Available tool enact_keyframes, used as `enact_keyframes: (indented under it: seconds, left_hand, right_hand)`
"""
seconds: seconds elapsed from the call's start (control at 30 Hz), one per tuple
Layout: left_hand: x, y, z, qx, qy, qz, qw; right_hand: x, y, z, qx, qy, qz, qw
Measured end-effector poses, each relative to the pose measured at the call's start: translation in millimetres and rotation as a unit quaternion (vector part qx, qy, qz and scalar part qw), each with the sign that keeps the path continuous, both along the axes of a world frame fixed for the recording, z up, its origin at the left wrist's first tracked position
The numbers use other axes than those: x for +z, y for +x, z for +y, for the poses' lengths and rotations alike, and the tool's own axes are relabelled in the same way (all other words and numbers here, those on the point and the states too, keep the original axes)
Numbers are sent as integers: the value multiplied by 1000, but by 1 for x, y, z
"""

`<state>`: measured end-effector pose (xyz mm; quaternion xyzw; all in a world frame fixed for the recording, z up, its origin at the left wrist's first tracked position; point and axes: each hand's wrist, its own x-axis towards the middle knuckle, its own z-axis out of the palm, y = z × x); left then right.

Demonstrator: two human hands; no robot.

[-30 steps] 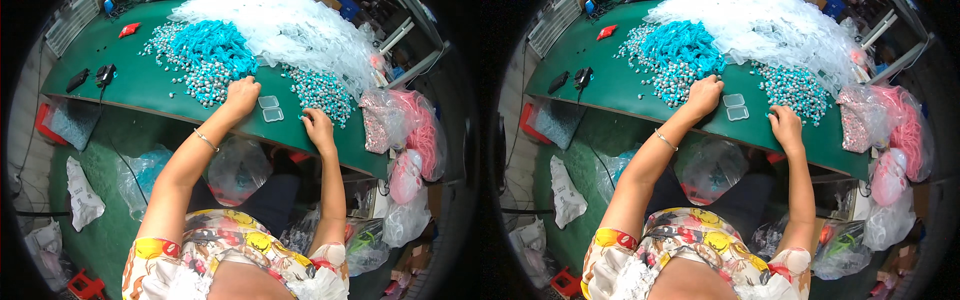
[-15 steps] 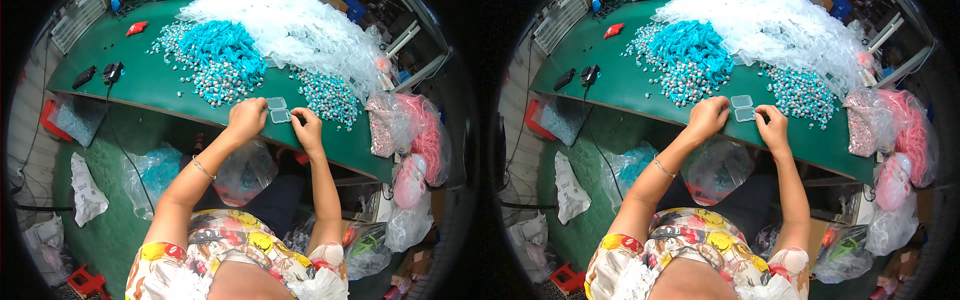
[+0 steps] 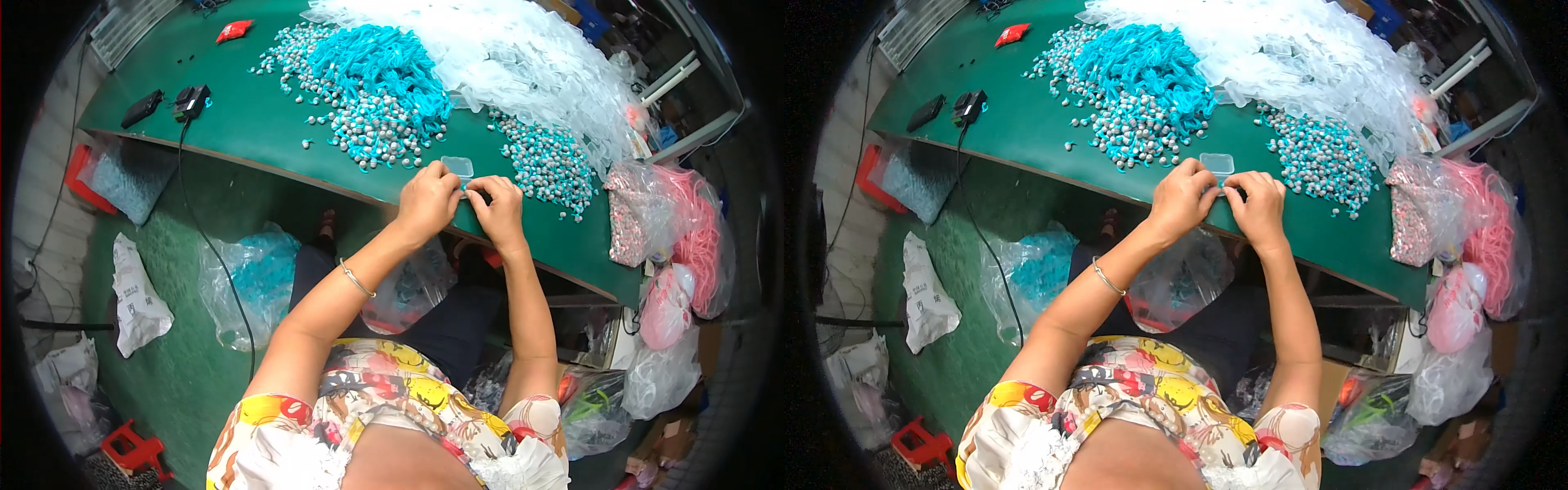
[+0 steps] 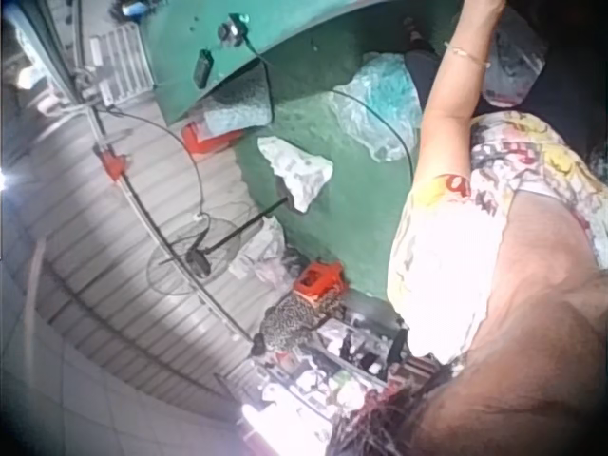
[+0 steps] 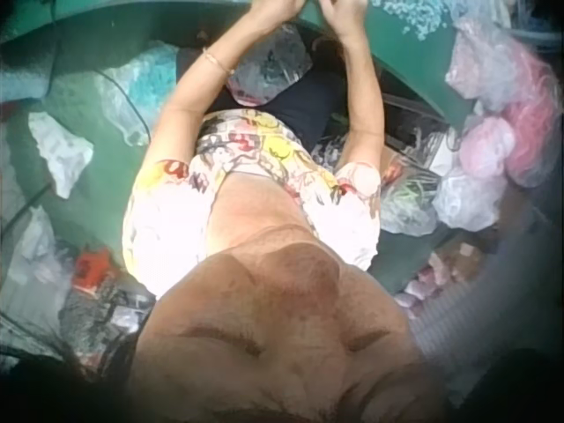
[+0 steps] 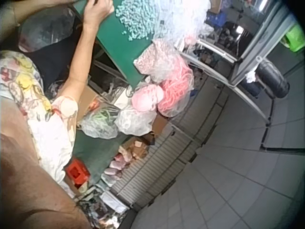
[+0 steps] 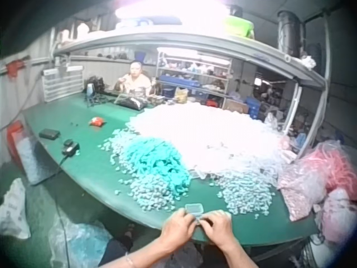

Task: The person sits at a green table and repeatedly picks up small teal and white beads, placing them into small clear plastic containers. They close the containers and set them aside on the table. The task involves sorting and packaging loose beads into individual units.

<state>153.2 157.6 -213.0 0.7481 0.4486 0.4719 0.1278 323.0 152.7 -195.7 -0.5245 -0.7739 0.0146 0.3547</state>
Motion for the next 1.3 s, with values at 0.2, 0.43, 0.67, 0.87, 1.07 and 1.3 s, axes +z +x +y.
enact_keyframes:
  seconds: [0.2, 0.43, 0.67, 0.87, 1.07, 1.3]
  left_hand:
    - [-3, 4, 2, 7, -6, 1, 1000]
    - [-2, -2, 1, -4, -39, 18, 999]
    - [-1, -7, 2, -37, -45, 55, 997]
    - [1, -11, -6, -9, 3, 68, 998]
    - [1, -12, -5, -25, 6, 44, 999]
    - [-4, -15, -5, -18, 14, 48, 999]
  right_hand:
    - [18, 0, 21, 1, -117, -28, 993]
    - [33, -1, 20, 41, -96, -174, 979]
    - [40, 4, 9, 65, -88, -144, 983]
    - [39, 11, 49, 80, -117, 17, 990]
    - [1, -5, 131, -49, -107, 34, 992]
    - [-6, -44, 168, -161, -153, -9, 975]
